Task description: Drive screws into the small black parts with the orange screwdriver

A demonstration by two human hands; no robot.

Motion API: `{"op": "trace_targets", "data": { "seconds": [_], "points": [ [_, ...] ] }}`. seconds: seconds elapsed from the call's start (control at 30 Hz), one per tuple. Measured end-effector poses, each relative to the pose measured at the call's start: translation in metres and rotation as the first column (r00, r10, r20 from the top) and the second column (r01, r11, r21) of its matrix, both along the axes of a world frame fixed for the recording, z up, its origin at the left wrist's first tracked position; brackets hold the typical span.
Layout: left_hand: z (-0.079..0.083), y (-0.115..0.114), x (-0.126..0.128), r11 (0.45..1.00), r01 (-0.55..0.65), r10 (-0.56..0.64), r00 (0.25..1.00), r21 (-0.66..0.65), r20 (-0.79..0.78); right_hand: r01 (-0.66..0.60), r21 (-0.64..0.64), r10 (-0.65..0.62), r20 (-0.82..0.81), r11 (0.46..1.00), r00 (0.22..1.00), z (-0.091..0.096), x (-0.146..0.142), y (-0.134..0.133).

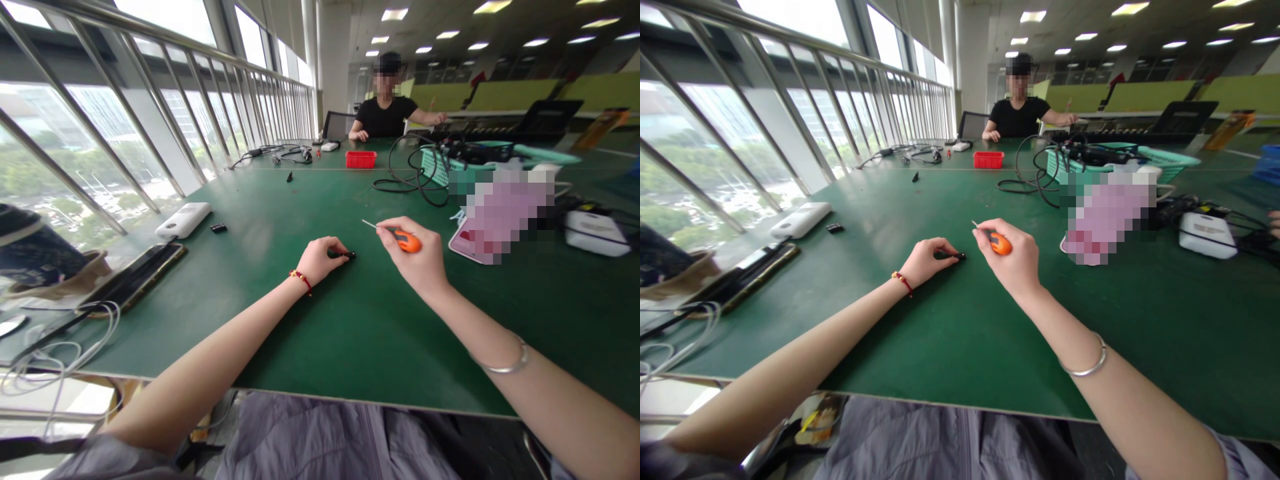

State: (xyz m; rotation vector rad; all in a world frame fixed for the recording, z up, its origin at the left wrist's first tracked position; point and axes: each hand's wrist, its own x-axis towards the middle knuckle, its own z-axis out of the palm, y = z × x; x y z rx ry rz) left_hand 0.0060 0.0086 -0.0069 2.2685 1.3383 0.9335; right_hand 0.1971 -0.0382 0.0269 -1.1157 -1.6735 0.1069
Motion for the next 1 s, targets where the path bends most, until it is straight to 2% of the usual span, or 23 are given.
{"op": "trace_targets", "data": {
  "seconds": [0.17,0.3,0.4,0.63,1.0],
  "points": [
    [0.001,0.000,0.000,0.998,0.015,-0.012,0.999,-0.063,0.044,0.061,-0.120,-0.026,0.271,0.991,0.962,-0.020,0.001,0.014],
    [0.002,-0.002,0.001,0.999,0.006,-0.004,0.999,-0.050,0.033,0.020,-0.225,0.056,0.326,0.974,0.944,-0.031,-0.001,0.021],
    [0.002,-0.004,0.002,1.000,0.004,-0.003,1.000,0.021,-0.025,-0.015,-0.262,0.107,0.341,0.965,0.934,-0.034,-0.002,0.023],
    [0.004,-0.007,0.004,0.987,0.025,-0.005,0.991,0.156,-0.131,-0.012,-0.295,0.133,0.392,0.955,0.910,-0.035,-0.004,0.023],
    [0.003,-0.009,0.009,0.986,0.044,-0.028,0.994,0.160,-0.102,0.078,-0.243,0.063,0.522,0.967,0.851,-0.031,-0.007,0.019]
  ]
}}
